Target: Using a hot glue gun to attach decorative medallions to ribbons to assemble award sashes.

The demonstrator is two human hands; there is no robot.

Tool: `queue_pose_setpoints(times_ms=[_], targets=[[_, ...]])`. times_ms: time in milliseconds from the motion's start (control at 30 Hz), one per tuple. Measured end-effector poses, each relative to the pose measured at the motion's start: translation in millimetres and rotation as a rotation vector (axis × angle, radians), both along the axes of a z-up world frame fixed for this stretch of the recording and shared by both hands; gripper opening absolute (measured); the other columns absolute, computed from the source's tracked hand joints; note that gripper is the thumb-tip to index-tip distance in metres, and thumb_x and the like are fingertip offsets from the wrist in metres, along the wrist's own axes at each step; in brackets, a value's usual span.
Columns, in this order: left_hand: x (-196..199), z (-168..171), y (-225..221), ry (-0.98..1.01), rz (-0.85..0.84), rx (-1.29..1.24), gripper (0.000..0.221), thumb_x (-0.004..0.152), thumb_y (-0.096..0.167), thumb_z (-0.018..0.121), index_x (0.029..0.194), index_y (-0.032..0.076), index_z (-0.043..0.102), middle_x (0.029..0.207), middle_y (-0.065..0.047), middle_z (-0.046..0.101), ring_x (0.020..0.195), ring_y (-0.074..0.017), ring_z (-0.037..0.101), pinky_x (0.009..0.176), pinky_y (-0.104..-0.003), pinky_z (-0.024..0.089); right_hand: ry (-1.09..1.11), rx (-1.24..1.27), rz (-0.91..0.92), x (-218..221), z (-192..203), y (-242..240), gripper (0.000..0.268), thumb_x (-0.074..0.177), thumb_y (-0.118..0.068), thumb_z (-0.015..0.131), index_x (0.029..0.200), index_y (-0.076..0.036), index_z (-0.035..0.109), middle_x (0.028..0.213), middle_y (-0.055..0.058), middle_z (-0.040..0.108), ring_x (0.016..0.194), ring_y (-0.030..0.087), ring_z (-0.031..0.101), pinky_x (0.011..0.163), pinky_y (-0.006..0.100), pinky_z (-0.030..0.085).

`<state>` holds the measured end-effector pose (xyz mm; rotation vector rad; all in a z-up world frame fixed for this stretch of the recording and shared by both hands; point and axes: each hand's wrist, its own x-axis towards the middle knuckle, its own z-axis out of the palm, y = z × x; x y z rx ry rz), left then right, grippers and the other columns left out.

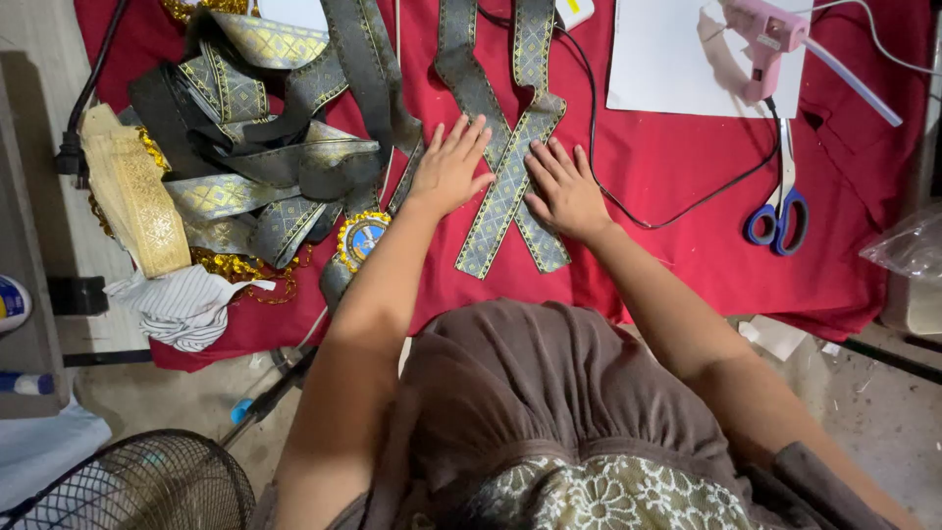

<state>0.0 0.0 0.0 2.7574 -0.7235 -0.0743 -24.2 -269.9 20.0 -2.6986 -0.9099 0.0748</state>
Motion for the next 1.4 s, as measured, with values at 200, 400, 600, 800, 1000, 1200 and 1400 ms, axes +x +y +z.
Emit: queue_pose_setpoints(times_ms=[200,400,600,800,1000,1200,1400], targets=[[-16.4,14.9,-15.3,-0.071,0.013,-0.023,0.076,0.096,0.05,0.064,0.154,0.005,0.046,0.164,-0.016,0.032,0.15,-0.0358,0.032,0.12,-0.058,0.027,0.003,0.052,-0.022,-8.7,0.0,1.8,0.066,0.101,-0.04,0.062,0.155,-0.006,0.046,0.166,0.016,0.036,0.154,0.036,0.031,0.123,0.062,0.02],[-107.0,6.6,-22.6,-0.051,-0.093,-0.061,0.063,0.098,0.04,0.066,0.151,0.011,0.05,0.164,-0.011,0.035,0.151,-0.0324,0.033,0.124,-0.056,0.028,0.072,0.023,0.062,-55.3,13.2,-14.9,0.066,0.096,-0.041,0.063,0.152,-0.008,0.049,0.166,0.013,0.036,0.155,0.035,0.03,0.124,0.063,0.018],[-105.5,17.5,-10.3,-0.097,-0.127,-0.074,0.065,0.091,0.04,0.068,0.146,0.007,0.055,0.159,-0.013,0.045,0.147,-0.0328,0.04,0.119,-0.053,0.03,0.051,-0.052,0.087,-59.5,4.0,-21.5,0.064,0.097,-0.04,0.061,0.152,-0.01,0.051,0.168,0.011,0.036,0.156,0.033,0.03,0.124,0.063,0.018],[-135.0,43.3,66.6,0.305,0.461,-0.029,0.022,0.105,0.022,0.063,0.121,0.009,0.069,0.124,-0.013,0.067,0.121,-0.0307,0.062,0.107,-0.045,0.05,0.066,0.044,0.035,-59.6,19.4,-10.8,0.062,0.095,-0.038,0.066,0.146,-0.006,0.053,0.162,0.016,0.041,0.153,0.035,0.033,0.121,0.064,0.019],[-180.8,53.5,126.3,-0.234,0.688,0.046,0.059,0.071,0.039,0.084,0.113,0.002,0.063,0.091,-0.024,0.069,0.083,-0.0441,0.066,0.069,-0.051,0.051,0.291,0.469,-0.02,-58.6,26.9,50.0,0.036,0.106,-0.024,0.067,0.137,-0.007,0.059,0.132,0.012,0.065,0.119,0.03,0.067,0.101,0.042,0.057],[-146.6,-7.2,143.1,0.563,0.728,-0.475,0.038,0.096,0.032,0.075,0.122,0.004,0.069,0.108,-0.016,0.074,0.097,-0.026,0.071,0.088,-0.037,0.054,1.381,0.866,-0.507,-36.8,-16.4,131.7,0.05,0.1,-0.025,0.066,0.144,-0.007,0.051,0.112,0.008,0.07,0.098,0.014,0.068,0.082,0.033,0.057],[-79.3,24.7,109.7,0.561,0.777,-1.459,0.026,0.104,0.017,0.063,0.126,0.003,0.062,0.113,-0.001,0.07,0.102,-0.0099,0.063,0.092,-0.031,0.054,1.466,1.226,-0.543,-1.6,10.1,125.0,0.057,0.098,-0.024,0.068,0.147,-0.006,0.047,0.128,0.003,0.067,0.101,0.012,0.065,0.085,0.034,0.054]])
